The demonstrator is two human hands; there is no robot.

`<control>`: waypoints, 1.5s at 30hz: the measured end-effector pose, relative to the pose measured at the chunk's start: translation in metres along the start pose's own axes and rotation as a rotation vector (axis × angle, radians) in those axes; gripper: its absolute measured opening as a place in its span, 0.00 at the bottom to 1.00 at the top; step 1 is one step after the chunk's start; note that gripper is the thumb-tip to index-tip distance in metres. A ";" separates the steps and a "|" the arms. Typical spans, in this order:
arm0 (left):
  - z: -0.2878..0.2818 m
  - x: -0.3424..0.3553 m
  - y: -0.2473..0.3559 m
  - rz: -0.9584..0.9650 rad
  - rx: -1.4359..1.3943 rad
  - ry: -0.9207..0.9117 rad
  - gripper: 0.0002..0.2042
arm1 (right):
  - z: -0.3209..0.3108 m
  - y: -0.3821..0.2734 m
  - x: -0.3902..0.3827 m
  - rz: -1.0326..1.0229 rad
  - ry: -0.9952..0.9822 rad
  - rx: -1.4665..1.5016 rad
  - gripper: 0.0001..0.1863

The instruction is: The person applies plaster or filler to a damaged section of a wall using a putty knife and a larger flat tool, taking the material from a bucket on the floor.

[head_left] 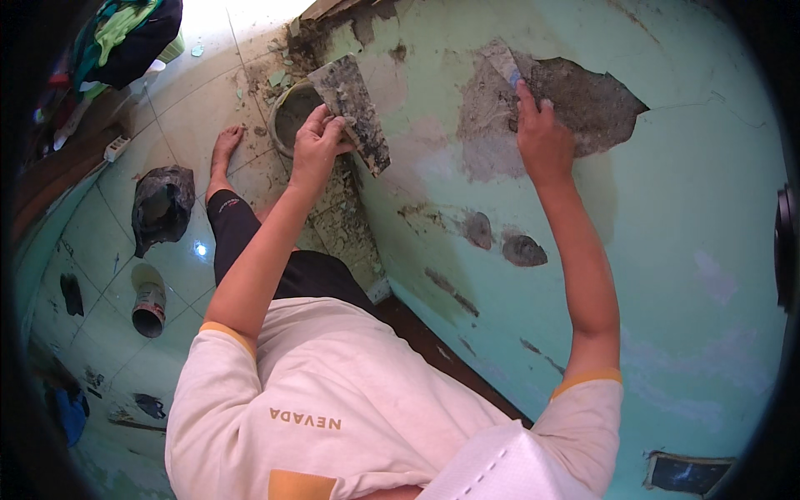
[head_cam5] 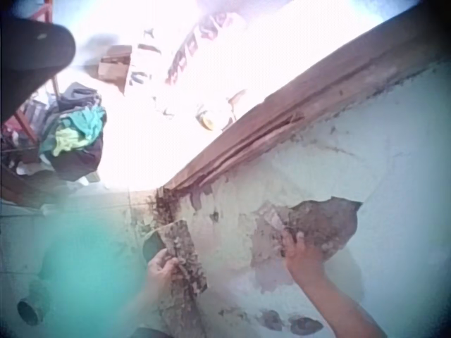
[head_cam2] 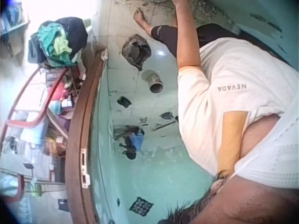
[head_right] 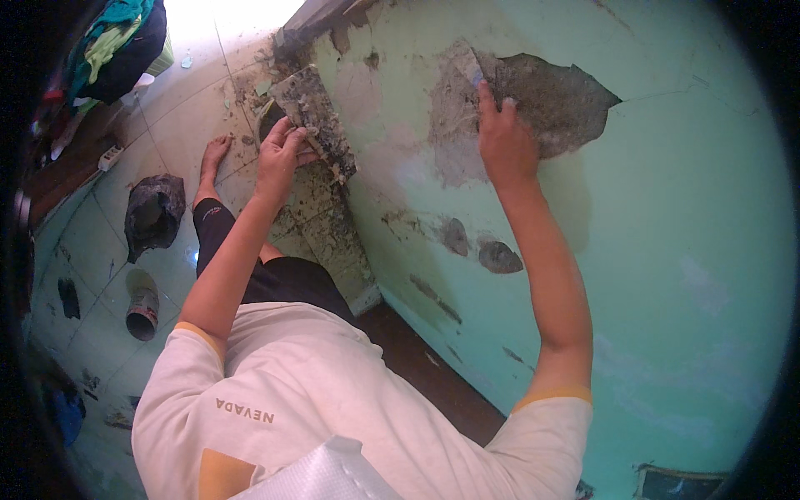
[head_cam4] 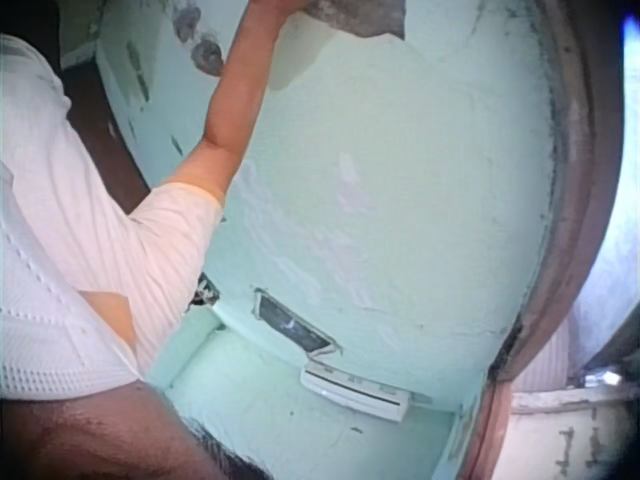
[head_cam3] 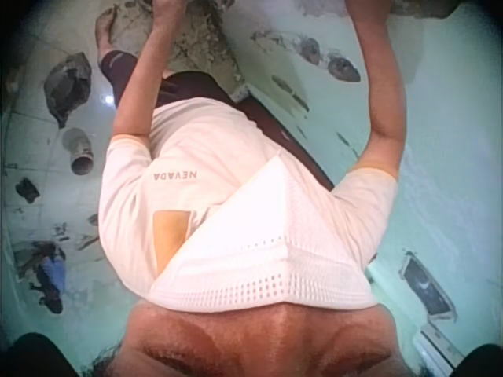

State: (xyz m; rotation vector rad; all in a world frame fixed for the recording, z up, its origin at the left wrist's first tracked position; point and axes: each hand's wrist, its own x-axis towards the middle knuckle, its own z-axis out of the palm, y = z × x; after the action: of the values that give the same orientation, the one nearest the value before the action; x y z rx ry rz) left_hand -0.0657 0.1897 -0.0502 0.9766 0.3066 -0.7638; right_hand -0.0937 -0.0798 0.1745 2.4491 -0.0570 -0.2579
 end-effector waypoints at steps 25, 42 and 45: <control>-0.010 -0.004 0.000 -0.012 -0.039 0.022 0.31 | 0.033 -0.013 -0.034 -0.145 -0.195 -0.032 0.27; -0.020 -0.003 -0.011 -0.004 -0.106 0.000 0.26 | -0.013 0.023 -0.016 0.037 0.107 -0.083 0.27; -0.020 -0.004 -0.010 -0.005 -0.074 0.044 0.25 | -0.021 0.027 -0.016 0.173 0.178 -0.025 0.26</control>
State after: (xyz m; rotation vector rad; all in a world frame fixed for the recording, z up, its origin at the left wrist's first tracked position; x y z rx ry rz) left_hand -0.0734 0.2048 -0.0650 0.9240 0.3729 -0.7309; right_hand -0.1040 -0.0855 0.2102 2.4142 -0.1861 0.0360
